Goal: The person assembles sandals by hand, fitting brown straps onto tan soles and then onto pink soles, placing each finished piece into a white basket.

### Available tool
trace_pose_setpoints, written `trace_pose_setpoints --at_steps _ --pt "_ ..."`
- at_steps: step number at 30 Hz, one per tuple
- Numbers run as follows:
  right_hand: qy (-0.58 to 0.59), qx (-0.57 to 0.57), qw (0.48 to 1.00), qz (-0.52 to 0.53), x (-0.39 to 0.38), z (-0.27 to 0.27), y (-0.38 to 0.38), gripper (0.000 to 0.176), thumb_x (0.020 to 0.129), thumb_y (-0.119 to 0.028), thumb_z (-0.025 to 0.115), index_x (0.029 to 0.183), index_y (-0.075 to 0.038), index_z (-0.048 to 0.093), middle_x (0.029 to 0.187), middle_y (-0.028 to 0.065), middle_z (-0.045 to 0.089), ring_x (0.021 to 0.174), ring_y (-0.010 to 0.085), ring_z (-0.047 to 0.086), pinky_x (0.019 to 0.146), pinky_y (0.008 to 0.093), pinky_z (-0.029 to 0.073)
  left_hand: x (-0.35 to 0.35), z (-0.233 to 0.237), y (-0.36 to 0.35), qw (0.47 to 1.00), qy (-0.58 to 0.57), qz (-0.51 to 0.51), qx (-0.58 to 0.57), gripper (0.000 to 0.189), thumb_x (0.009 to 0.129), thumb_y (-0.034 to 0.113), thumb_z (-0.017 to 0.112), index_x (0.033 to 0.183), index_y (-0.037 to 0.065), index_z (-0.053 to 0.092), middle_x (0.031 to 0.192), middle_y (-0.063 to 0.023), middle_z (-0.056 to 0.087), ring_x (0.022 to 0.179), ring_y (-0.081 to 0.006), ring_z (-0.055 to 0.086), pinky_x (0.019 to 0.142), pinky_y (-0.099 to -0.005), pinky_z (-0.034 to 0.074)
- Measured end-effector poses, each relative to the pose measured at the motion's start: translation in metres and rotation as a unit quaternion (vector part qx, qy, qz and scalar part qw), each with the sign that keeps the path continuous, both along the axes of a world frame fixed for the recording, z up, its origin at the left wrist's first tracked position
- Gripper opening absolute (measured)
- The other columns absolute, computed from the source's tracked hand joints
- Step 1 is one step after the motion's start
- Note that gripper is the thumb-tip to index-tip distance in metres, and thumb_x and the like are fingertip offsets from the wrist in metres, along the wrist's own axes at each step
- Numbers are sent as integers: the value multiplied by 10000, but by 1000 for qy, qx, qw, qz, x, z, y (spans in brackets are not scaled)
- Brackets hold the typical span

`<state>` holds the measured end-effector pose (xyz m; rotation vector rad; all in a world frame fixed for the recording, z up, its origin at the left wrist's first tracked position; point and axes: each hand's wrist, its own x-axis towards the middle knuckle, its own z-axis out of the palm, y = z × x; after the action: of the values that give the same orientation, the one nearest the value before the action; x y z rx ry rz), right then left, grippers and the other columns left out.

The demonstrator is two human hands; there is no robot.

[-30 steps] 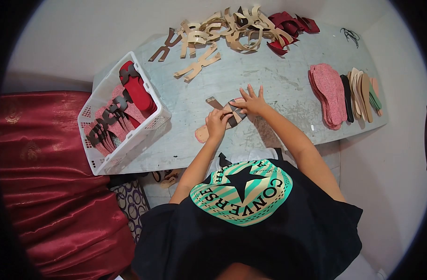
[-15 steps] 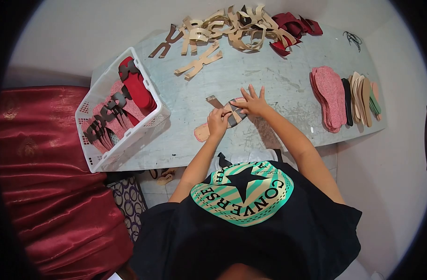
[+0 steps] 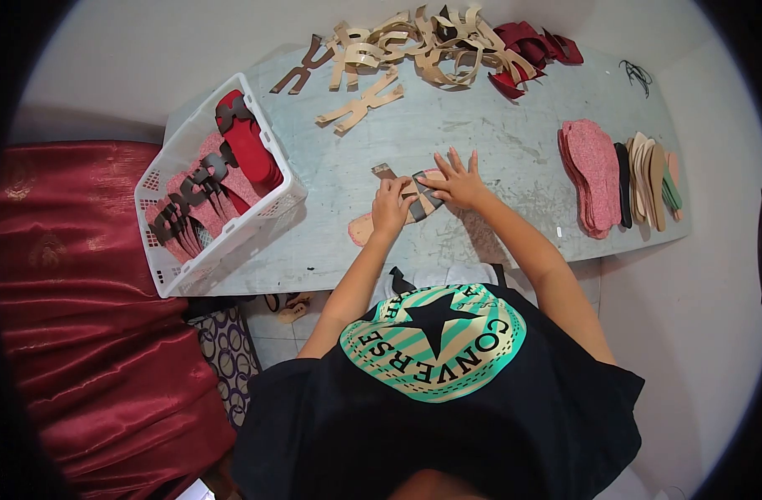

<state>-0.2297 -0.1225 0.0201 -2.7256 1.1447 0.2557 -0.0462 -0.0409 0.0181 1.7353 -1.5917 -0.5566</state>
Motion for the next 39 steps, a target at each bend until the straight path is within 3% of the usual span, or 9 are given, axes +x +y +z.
trace_pose_setpoints --at_steps 4,7,14,17,19,24,30,34,39 --pt "-23 -22 999 -11 -1 -1 9 459 851 -509 437 1289 -555 309 1487 62 163 1366 376 42 946 740 1 0 0 2 996 -82 -18 6 447 720 231 687 1153 278 586 974 -64 475 836 -270 493 691 -371 425" --pt "-26 -42 999 -23 0 -2 15 439 862 -495 432 1283 -554 323 1484 52 176 1366 375 40 949 739 -1 1 -3 2 987 -156 -38 10 437 746 264 660 1173 310 581 987 -50 479 847 -255 479 689 -380 413" --pt "-47 -17 996 -69 1 -1 20 429 868 -464 443 1275 -550 341 1484 34 179 1363 381 50 950 738 4 5 -8 0 984 -170 -48 10 352 759 300 641 1111 300 620 1005 -38 484 852 -248 474 681 -386 401" --pt "-54 -24 996 -63 1 1 19 431 857 -460 464 1268 -542 362 1478 29 193 1361 378 66 953 737 18 7 -5 -3 973 -219 -70 5 352 752 327 641 1100 279 615 1035 -29 489 860 -232 472 674 -370 390" --pt "-61 -26 996 -59 1 -1 19 433 850 -456 481 1263 -535 378 1474 21 204 1360 374 77 955 737 29 9 -3 -6 936 -329 -113 -60 367 769 336 623 1127 258 598 1041 -45 489 835 -221 464 664 -351 374" --pt "-135 -86 987 2 2 -10 21 422 839 -295 537 1254 -347 485 1417 -58 326 1349 307 188 977 715 88 13 -5 -10 921 -354 -137 -92 385 762 362 619 1129 250 582 1103 -30 486 882 -207 459 687 -349 354" --pt "-203 -89 975 26 0 -13 28 423 816 -175 564 1230 -245 519 1344 -63 428 1312 234 303 1016 667 114 12 -10 -6 940 -316 -109 -66 355 770 352 617 1114 269 600 1166 -39 474 958 -224 450 736 -373 349" --pt "-186 -86 977 50 -3 -14 27 421 803 -176 580 1206 -290 534 1327 -49 448 1295 242 335 1011 671 121 7 -16 -2 964 -259 -45 -28 310 783 355 604 1089 314 625 1213 -55 453 1036 -256 430 810 -408 332" --pt "-234 -78 961 121 -6 -10 21 461 810 -196 574 1180 -461 498 1316 53 453 1271 254 373 1007 669 144 13 -13 -6 971 -231 -65 -5 279 813 376 573 1081 329 631 1233 -63 441 1066 -271 419 846 -422 315"
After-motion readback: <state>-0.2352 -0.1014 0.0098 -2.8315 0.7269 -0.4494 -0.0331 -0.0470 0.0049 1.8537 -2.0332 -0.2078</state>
